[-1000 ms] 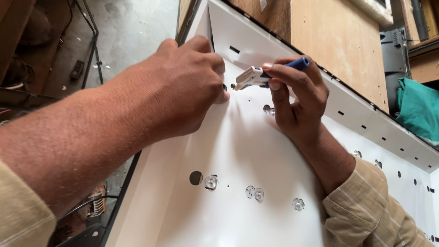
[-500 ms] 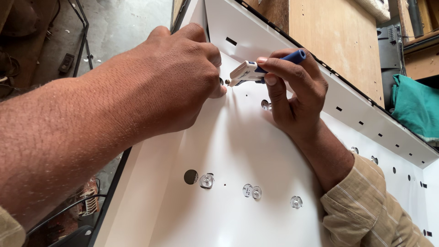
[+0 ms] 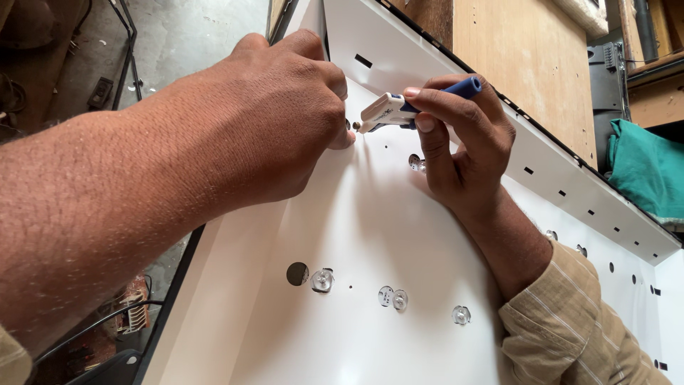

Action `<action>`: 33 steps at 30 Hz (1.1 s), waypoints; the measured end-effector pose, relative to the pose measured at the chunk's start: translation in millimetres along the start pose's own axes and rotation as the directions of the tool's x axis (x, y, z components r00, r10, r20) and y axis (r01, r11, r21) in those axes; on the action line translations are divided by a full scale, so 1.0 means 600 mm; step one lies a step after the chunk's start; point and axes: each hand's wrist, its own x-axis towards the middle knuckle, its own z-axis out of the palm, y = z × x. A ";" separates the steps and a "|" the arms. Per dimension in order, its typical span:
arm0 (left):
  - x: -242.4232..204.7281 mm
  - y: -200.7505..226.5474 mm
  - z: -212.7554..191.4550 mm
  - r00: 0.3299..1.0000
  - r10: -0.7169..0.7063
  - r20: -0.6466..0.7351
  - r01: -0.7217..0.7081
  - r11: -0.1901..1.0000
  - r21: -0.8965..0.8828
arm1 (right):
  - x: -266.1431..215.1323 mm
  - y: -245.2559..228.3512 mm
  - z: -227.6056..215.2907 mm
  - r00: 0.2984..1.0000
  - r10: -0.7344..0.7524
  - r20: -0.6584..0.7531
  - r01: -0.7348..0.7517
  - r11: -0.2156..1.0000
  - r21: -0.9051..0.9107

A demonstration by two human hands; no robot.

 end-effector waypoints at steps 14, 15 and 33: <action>-0.002 0.009 -0.002 0.995 0.098 0.011 -0.098 0.983 0.157 | -0.011 0.016 -0.002 0.970 0.112 -0.216 -0.115 0.993 0.000; -0.002 0.009 -0.001 0.995 0.104 -0.002 -0.102 0.983 0.153 | -0.008 0.015 -0.002 0.971 0.109 -0.214 -0.111 0.994 0.002; -0.001 0.008 -0.010 0.988 0.151 -0.028 -0.142 0.968 0.209 | -0.009 0.016 -0.009 0.978 0.114 -0.174 -0.123 0.992 -0.041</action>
